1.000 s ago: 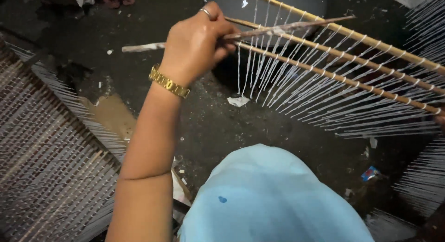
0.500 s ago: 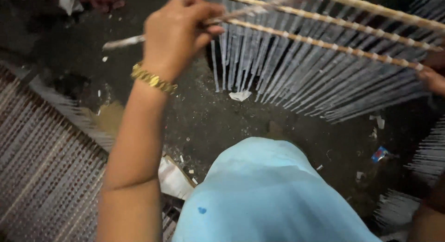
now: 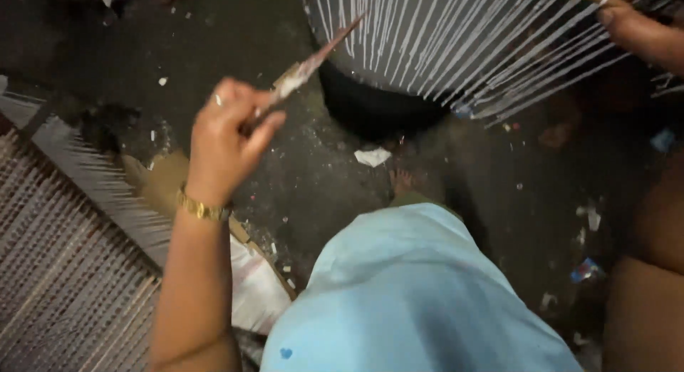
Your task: Hand-dipping multiple candle wicks attached to wooden frames into a vat of molten wax and hanging them on racks to cool.
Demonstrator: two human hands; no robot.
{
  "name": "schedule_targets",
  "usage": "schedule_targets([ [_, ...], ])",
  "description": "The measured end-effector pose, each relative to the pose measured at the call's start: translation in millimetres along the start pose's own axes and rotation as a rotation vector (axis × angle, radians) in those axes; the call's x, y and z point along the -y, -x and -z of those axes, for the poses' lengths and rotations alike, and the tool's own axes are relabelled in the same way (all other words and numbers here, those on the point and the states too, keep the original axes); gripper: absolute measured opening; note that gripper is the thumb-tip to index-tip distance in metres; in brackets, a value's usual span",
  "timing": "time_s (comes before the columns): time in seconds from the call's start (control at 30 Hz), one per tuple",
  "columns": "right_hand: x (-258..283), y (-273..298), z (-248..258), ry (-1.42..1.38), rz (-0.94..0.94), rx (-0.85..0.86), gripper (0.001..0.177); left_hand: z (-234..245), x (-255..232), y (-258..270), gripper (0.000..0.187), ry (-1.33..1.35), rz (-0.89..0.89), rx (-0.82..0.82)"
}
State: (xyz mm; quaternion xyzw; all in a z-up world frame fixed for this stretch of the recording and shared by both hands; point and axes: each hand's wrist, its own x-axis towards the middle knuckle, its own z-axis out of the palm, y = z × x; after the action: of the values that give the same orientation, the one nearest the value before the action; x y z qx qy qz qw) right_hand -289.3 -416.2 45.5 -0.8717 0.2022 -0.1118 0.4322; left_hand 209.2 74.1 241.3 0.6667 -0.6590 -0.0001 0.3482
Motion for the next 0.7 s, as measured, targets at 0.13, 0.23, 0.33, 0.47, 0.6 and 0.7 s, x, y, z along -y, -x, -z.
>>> schedule_targets([
  [0.13, 94.8, -82.9, 42.0, 0.366, 0.235, -0.293, 0.004, -39.4, 36.1, 11.0, 0.026, -0.003, 0.198, 0.08],
  [0.23, 146.7, -116.5, 40.5, 0.484, -0.126, -0.211, 0.013, -73.6, 60.1, 44.6, 0.03, -0.037, 0.39, 0.154],
  [0.33, 124.7, -154.2, 36.8, 0.85, 0.195, -0.279, 0.012, -94.9, 54.4, 67.7, 0.032, -0.002, 0.624, 0.239],
  [0.47, 47.5, -194.6, 17.8, 0.866, 0.232, -0.27, 0.018, -125.7, 54.1, 88.0, 0.033, -0.052, 0.752, 0.237],
  [0.6, 13.9, -212.6, 15.0, 0.8, 0.287, -0.304, 0.019, -145.3, 43.9, 83.6, 0.033, 0.047, 0.828, 0.194],
  [0.7, 7.3, -212.7, 18.2, 0.813, 0.292, -0.309, 0.021, -152.8, 36.3, 73.6, 0.033, 0.095, 0.896, 0.203],
])
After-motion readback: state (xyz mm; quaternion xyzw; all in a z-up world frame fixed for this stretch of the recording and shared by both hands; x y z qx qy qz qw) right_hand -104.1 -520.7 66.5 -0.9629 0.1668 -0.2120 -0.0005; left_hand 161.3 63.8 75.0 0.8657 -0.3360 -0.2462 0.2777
